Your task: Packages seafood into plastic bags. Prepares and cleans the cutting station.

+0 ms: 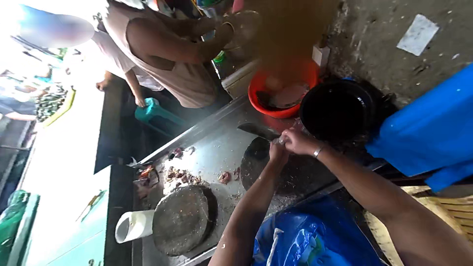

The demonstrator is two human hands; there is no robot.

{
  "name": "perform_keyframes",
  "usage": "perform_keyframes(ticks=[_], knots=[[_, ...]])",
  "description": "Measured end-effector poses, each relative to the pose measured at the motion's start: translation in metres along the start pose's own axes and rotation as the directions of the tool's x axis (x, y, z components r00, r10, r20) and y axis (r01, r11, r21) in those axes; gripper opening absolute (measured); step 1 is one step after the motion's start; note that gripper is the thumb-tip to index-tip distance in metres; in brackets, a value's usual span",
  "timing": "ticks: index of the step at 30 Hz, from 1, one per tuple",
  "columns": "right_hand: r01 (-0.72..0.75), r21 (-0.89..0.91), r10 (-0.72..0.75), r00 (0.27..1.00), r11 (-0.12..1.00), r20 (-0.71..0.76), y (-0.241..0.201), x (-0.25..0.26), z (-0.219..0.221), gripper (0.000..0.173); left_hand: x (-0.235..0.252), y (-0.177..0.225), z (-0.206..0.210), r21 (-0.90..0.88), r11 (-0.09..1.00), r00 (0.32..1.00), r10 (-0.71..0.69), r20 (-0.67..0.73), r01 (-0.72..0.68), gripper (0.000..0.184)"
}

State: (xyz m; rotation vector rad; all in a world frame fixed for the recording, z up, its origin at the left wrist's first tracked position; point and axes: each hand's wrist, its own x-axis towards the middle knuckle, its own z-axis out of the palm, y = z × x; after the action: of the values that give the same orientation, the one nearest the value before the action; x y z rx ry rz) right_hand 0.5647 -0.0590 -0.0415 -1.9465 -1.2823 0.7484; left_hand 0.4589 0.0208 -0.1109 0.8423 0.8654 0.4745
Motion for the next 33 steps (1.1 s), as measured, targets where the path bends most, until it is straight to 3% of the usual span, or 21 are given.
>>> perform_keyframes(ticks=[2,4,6,9,11,15,19,21,23,25,28,33], knots=[[-0.046,-0.316,0.035,0.999,0.948,-0.041,0.002,-0.014,0.025,0.054,-0.001,0.009,0.002,0.001,0.998,0.997,-0.065,-0.040,0.065,0.029],[-0.095,-0.418,0.077,0.995,0.904,-0.061,-0.002,-0.024,0.028,0.055,-0.013,0.020,-0.001,-0.043,0.995,0.995,-0.088,-0.054,0.085,0.037],[-0.097,-0.429,0.086,0.995,0.898,-0.047,-0.009,-0.031,0.007,0.060,-0.027,0.028,-0.010,0.069,0.997,1.000,-0.023,0.000,0.023,0.042],[-0.139,-0.421,0.148,0.989,0.897,-0.012,-0.028,-0.045,-0.065,0.045,-0.045,0.034,-0.042,0.235,0.968,0.994,0.072,0.087,-0.090,0.033],[-0.156,-0.444,0.162,0.986,0.883,-0.025,-0.036,-0.057,-0.121,0.035,-0.054,0.025,-0.085,0.265,0.956,0.992,0.117,0.051,-0.126,0.027],[-0.216,-0.616,0.210,0.974,0.757,-0.082,-0.066,-0.081,-0.229,0.021,-0.084,-0.002,-0.173,0.061,0.994,0.979,0.098,-0.178,-0.089,0.027],[-0.350,-0.716,0.328,0.928,0.604,-0.177,-0.082,-0.081,-0.304,0.023,-0.118,-0.026,-0.219,0.137,0.990,0.920,0.074,-0.384,-0.022,0.022],[-0.448,-0.665,0.432,0.878,0.597,-0.204,-0.084,-0.072,-0.327,0.025,-0.128,-0.037,-0.229,0.159,0.987,0.891,0.060,-0.450,0.014,0.018],[-0.553,-0.601,0.540,0.811,0.578,-0.227,-0.077,-0.055,-0.343,0.018,-0.134,-0.051,-0.234,0.186,0.982,0.872,0.086,-0.482,0.007,0.019],[-0.614,-0.624,0.633,0.738,0.484,-0.236,-0.063,-0.030,-0.354,0.013,-0.139,-0.064,-0.233,0.253,0.966,0.861,0.166,-0.480,-0.045,0.021],[-0.696,-0.586,0.734,0.637,0.415,-0.237,-0.053,-0.005,-0.344,0.014,-0.146,-0.073,-0.223,0.312,0.942,0.853,0.264,-0.450,-0.126,0.021],[-0.550,-0.733,0.744,0.662,0.401,-0.090,-0.003,0.023,-0.307,0.015,-0.162,-0.079,-0.223,0.323,0.918,0.838,0.356,-0.413,-0.231,0.021]])
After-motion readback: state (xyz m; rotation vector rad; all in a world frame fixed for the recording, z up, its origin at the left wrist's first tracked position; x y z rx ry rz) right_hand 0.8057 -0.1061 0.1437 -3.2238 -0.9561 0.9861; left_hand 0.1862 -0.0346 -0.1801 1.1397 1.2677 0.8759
